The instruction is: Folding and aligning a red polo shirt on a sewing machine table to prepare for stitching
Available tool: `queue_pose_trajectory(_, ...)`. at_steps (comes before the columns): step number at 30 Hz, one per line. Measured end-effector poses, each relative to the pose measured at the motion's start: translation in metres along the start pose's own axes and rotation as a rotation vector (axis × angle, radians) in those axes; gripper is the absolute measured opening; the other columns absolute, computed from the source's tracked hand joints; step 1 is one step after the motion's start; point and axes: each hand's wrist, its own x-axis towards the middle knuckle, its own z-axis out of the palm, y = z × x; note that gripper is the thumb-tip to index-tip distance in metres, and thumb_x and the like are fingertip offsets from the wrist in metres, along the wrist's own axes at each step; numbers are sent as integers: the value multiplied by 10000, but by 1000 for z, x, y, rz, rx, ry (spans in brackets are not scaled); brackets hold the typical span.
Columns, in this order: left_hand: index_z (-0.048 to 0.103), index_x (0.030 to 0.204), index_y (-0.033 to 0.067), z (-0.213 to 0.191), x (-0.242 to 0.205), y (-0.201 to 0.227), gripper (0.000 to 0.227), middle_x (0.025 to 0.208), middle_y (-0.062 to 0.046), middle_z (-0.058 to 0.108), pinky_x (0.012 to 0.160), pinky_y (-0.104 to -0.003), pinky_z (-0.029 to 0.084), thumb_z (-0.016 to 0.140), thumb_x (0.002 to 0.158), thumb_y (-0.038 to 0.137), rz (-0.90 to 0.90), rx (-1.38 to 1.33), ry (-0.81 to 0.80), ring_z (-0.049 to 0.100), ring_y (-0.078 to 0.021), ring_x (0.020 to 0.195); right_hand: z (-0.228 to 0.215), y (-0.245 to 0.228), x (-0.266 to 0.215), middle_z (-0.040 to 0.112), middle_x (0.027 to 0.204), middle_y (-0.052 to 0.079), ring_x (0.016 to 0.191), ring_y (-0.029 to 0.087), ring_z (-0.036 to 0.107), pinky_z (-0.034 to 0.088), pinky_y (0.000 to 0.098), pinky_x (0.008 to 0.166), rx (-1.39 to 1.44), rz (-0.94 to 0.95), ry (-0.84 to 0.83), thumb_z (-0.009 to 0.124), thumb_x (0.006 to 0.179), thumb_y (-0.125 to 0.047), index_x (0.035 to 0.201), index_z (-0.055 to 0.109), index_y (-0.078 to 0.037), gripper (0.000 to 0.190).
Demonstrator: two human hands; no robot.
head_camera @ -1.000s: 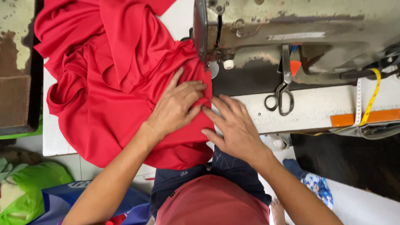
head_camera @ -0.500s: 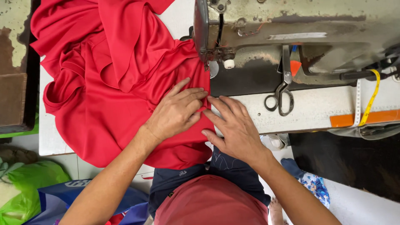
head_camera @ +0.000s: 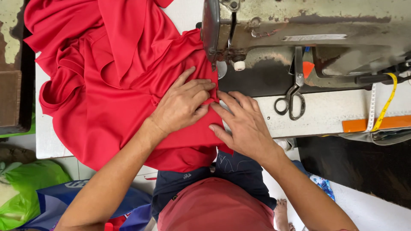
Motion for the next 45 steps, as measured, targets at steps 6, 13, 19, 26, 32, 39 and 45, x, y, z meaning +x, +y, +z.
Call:
queue_pose_trajectory(6, 632, 870, 9, -11, -1, 12, 82, 1038, -163, 740, 1122, -631, 409, 683, 927, 38, -3, -44, 8, 722, -337, 1091, 1, -4, -12, 534, 1459, 131, 1368, 393, 461, 341, 533, 1116, 36, -13, -13, 653, 948, -396, 1368, 610, -118, 506)
queue_pose_trajectory(13, 642, 860, 12, -5, -5, 15, 88, 994, -155, 732, 1110, -628, 428, 680, 928, 53, 15, -12, 25, 727, -330, 1056, -1, -6, -13, 529, 1451, 117, 1366, 373, 462, 338, 521, 1140, 18, -14, -5, 642, 957, -408, 1372, 609, -124, 504)
queue_pose_trajectory(19, 642, 849, 15, -1, -6, 13, 88, 986, -145, 731, 1108, -612, 437, 672, 924, 51, 3, -8, 20, 727, -319, 1046, -1, -5, -10, 526, 1446, 112, 1372, 373, 457, 332, 530, 1144, 34, -4, -23, 631, 970, -415, 1404, 590, -135, 519)
queue_pose_trajectory(26, 637, 834, 23, 4, -3, 0, 93, 978, -137, 731, 1109, -603, 440, 667, 919, 46, 11, -3, 32, 728, -312, 1046, 1, -2, -3, 524, 1466, 99, 1339, 347, 470, 342, 505, 1101, 26, 28, -33, 615, 977, -426, 1403, 596, -144, 511)
queue_pose_trajectory(32, 643, 847, 20, 3, 1, -4, 76, 997, -143, 734, 1108, -597, 441, 679, 906, 52, 20, 11, 23, 725, -314, 1068, 3, 1, 1, 523, 1475, 94, 1322, 333, 474, 342, 487, 1078, -2, 30, -3, 616, 968, -440, 1405, 598, -151, 524)
queue_pose_trajectory(39, 666, 971, 4, -1, -4, 4, 116, 1100, -182, 731, 1144, -615, 387, 722, 885, 58, -72, -33, -28, 695, -348, 1156, 3, -1, -7, 523, 1490, 125, 1312, 352, 505, 374, 492, 1065, 43, 20, 97, 646, 963, -416, 1393, 612, -134, 515)
queue_pose_trajectory(45, 650, 1232, 22, -24, 1, 45, 333, 1371, -205, 653, 1175, -616, 365, 719, 924, 125, -425, -411, 137, 597, -407, 1322, -10, 7, -13, 494, 1522, 209, 1383, 420, 493, 389, 517, 1152, 662, 161, 293, 693, 923, -233, 1437, 583, -65, 552)
